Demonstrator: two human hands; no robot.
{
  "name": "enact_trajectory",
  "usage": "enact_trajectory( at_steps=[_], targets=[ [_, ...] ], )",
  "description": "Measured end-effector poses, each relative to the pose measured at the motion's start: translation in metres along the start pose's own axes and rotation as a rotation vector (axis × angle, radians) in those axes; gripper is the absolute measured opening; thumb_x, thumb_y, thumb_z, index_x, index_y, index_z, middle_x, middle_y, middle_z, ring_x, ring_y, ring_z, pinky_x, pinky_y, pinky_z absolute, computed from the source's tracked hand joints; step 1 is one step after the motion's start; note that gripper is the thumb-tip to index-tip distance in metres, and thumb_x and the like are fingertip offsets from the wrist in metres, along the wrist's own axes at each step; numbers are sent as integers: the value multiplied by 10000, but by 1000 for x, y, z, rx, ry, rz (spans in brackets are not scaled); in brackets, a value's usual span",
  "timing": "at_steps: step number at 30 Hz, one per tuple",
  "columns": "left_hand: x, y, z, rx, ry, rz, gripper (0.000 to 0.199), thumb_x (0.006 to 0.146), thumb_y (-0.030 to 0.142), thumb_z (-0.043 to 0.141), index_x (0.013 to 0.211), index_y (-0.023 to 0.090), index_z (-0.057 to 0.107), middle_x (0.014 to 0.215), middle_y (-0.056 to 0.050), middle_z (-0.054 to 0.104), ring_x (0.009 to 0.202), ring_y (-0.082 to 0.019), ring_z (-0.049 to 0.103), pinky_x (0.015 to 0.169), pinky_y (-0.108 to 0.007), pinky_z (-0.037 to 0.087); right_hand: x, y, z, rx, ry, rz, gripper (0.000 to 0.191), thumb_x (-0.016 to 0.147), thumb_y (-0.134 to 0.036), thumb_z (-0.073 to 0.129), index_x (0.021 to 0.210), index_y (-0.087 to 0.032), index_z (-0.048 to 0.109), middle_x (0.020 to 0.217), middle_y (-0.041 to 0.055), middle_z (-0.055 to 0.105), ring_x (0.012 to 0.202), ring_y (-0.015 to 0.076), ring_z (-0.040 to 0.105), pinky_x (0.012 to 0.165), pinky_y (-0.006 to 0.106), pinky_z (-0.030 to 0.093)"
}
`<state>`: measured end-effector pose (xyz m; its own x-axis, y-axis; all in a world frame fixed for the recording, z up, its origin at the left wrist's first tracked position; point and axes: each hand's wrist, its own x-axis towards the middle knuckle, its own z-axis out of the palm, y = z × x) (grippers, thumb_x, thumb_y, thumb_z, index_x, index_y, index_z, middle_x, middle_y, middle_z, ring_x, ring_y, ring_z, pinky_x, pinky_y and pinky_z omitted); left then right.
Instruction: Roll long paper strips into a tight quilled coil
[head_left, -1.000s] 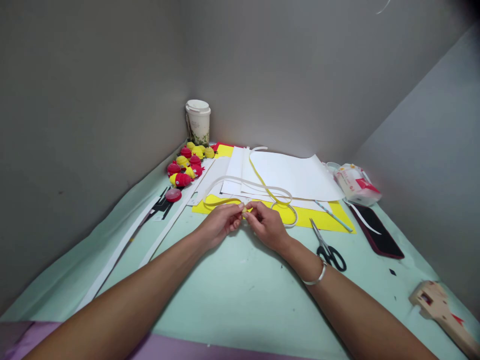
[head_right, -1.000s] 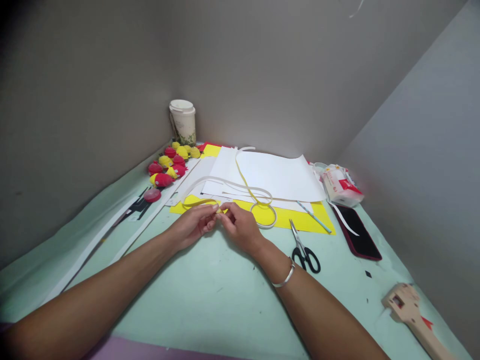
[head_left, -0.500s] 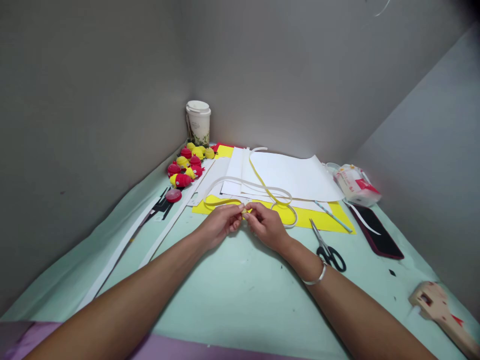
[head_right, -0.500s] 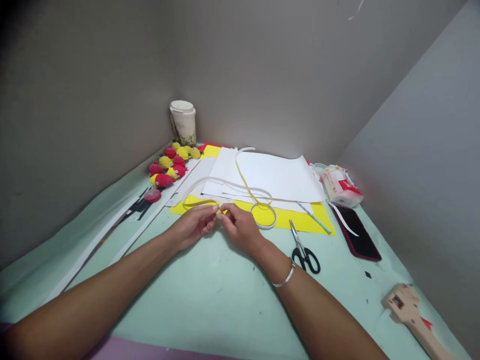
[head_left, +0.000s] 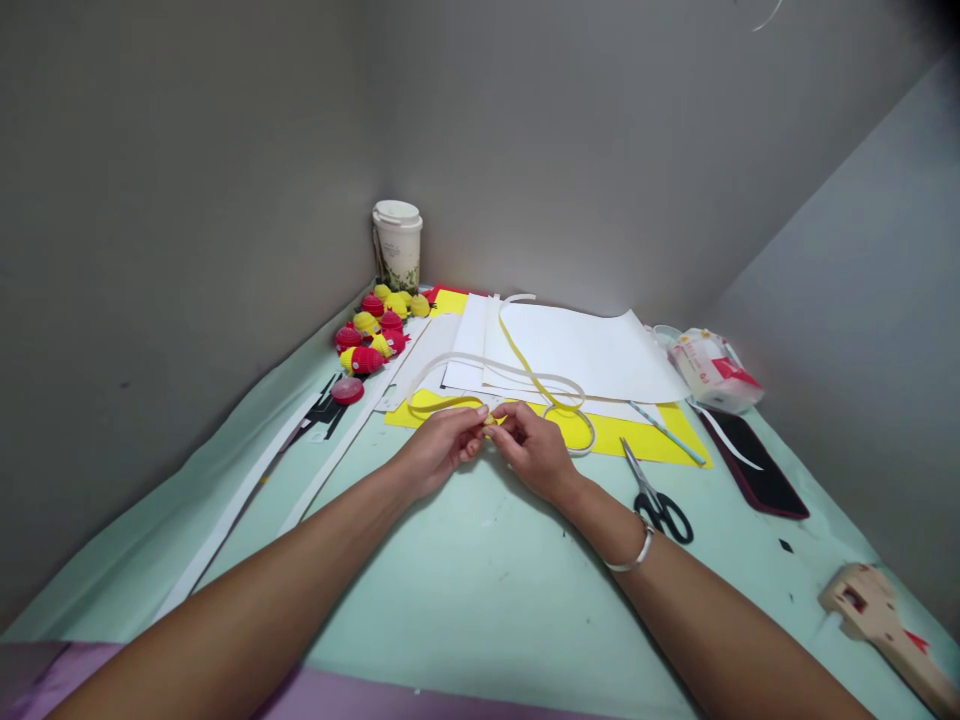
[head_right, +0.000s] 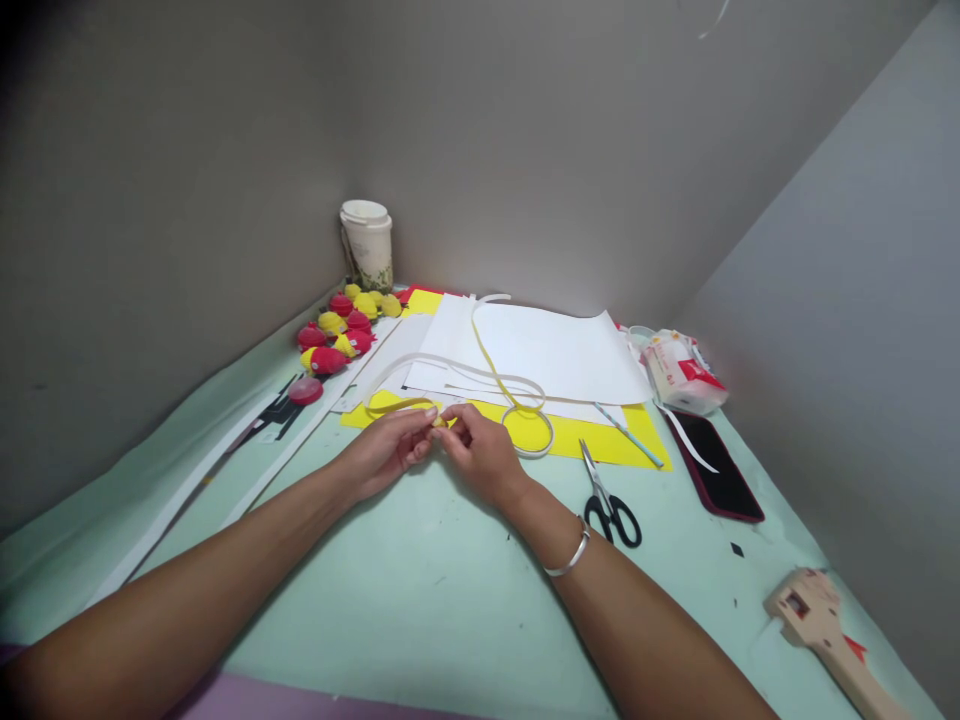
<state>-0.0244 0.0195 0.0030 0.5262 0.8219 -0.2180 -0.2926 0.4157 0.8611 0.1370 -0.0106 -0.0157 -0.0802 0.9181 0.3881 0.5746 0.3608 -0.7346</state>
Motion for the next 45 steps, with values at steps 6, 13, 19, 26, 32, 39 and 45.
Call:
enact_trajectory(
  at_steps=[6,13,19,26,32,39,45],
  targets=[
    [0,0,-1,-7,11,-19,206,780,308,668,750,122,582,686,5,510,523,-44,432,458,-164,311,-1,1,-1,13,-28,-40,180,875,-342,551,992,-210,585,619,-42,598,542,113,526,581,219,414],
    [0,-1,-1,-15,17,-22,198,773,302,676,771,117,607,704,-13,540,521,-48,441,451,-163,319,-1,1,-2,33,-56,-44,188,887,-335,532,1009,-204,587,600,-43,591,543,117,528,586,224,417],
    [0,-1,-2,-10,12,-20,202,769,309,677,774,117,617,713,-19,561,523,-48,450,454,-166,319,-1,2,-3,47,-67,-40,189,888,-335,532,1015,-208,590,584,-48,583,531,119,527,575,226,417],
    [0,-1,-1,0,10,-11,202,780,308,666,754,119,599,687,-2,517,525,-48,428,455,-169,304,-1,0,-1,31,-27,-27,180,867,-326,555,1003,-209,580,626,-42,599,540,111,531,566,219,409],
    [0,1,1,-3,19,-11,210,774,306,669,725,125,575,657,12,488,521,-48,419,454,-169,293,-1,-1,1,3,16,12,198,830,-354,606,965,-213,571,628,-45,592,535,110,533,549,216,401],
    [0,0,0,2,16,-16,210,793,308,655,744,124,566,679,8,480,532,-48,422,459,-161,304,-1,0,0,-16,9,-32,169,861,-350,570,955,-210,581,634,-40,605,540,108,526,565,214,401],
    [0,0,0,1,23,-19,197,791,294,653,748,123,566,682,5,482,527,-51,418,452,-163,303,-1,0,-1,-12,-3,-46,161,868,-333,566,962,-204,585,620,-46,587,536,104,513,561,206,389]
  ],
)
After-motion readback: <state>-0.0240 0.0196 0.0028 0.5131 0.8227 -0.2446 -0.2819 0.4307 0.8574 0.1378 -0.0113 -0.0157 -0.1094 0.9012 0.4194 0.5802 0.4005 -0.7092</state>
